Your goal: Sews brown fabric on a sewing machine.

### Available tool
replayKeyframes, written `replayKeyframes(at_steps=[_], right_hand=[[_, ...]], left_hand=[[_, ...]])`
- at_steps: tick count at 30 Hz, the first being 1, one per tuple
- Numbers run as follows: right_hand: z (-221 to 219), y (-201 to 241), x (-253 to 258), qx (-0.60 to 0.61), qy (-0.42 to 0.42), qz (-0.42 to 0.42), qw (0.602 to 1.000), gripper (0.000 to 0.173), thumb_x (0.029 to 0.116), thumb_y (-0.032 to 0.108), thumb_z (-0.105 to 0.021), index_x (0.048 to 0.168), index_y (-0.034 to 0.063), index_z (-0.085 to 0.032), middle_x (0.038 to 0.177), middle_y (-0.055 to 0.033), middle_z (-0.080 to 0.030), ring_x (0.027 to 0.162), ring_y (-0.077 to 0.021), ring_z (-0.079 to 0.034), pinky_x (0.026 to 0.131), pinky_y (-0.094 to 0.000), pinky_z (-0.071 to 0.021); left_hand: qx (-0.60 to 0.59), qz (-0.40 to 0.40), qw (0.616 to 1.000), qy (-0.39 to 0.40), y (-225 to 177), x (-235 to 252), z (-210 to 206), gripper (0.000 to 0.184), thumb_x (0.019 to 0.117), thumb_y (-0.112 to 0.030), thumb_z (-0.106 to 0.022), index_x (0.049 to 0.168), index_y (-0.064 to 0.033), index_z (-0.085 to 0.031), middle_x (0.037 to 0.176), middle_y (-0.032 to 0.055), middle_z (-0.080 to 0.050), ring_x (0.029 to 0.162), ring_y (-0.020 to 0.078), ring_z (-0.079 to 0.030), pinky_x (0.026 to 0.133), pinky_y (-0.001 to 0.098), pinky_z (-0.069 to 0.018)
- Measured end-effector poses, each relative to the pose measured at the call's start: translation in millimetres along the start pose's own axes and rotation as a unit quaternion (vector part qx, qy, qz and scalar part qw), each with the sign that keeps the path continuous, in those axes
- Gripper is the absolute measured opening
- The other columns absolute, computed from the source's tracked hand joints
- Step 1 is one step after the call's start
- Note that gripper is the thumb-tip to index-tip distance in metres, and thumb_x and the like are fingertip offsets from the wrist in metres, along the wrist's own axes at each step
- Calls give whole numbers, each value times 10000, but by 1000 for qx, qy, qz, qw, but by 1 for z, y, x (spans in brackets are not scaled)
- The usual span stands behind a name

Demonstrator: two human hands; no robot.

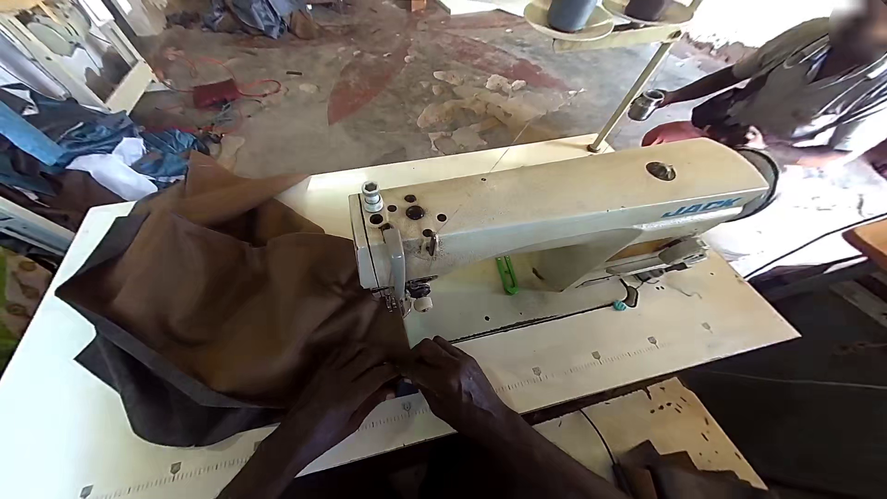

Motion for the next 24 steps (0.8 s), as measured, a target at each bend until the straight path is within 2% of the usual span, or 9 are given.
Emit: replayKeyframes(at_steps=[3, 6, 11, 17, 24], right_hand=[[1, 0, 0, 8, 5, 1, 1000, 196, 1019, 142, -561, 1026, 148, -757, 986, -49, -685, 917, -198, -657, 784, -346, -577], [2, -1, 0, 17, 12, -8, 1000, 195, 1021, 162, -564, 1026, 143, -757, 986, -51, -682, 918, -195, -652, 793, -340, -572], [-1, -5, 2, 23, 13, -18, 999, 197, 1018, 183, -570, 998, 161, -764, 986, -15, -694, 907, -156, -652, 767, -305, -565], [-3, -14, 10, 37, 18, -26, 999, 194, 1013, 205, -584, 990, 188, -777, 979, 26, -689, 896, -112, -645, 744, -284, -561], [0, -28, 29, 86, 47, -35, 995, 146, 974, 164, -648, 954, 148, -791, 943, 7, -695, 884, -102, -668, 775, -298, -579]], left_hand=[[-19, -2, 999, -27, 0, -2, -4, 233, 1062, -357, -523, 1140, -276, -727, 1246, -25, -678, 1225, 176, -595, 1023, 414, -494], [-22, -9, 999, -27, 2, -4, -5, 236, 1068, -361, -511, 1146, -281, -719, 1291, -44, -674, 1278, 165, -579, 1070, 411, -475], [-18, -10, 999, -26, 8, -2, -6, 252, 1070, -377, -498, 1128, -283, -724, 1279, -54, -679, 1292, 148, -572, 1088, 399, -465], [-11, -8, 1000, -27, 17, 4, -7, 315, 1027, -507, -537, 1113, -282, -739, 1257, -50, -682, 1271, 147, -581, 1080, 424, -470], [-5, -17, 999, -28, 30, 17, -3, 284, 1030, -472, -545, 1084, -290, -757, 1242, -50, -681, 1253, 145, -580, 1082, 424, -453]])
Point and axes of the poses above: each hand's wrist, its own x-axis towards the middle knuckle, its own z-axis out of the back of the hand, y = z × x, the point moved 6 cm from there along x, towards the middle knuckle
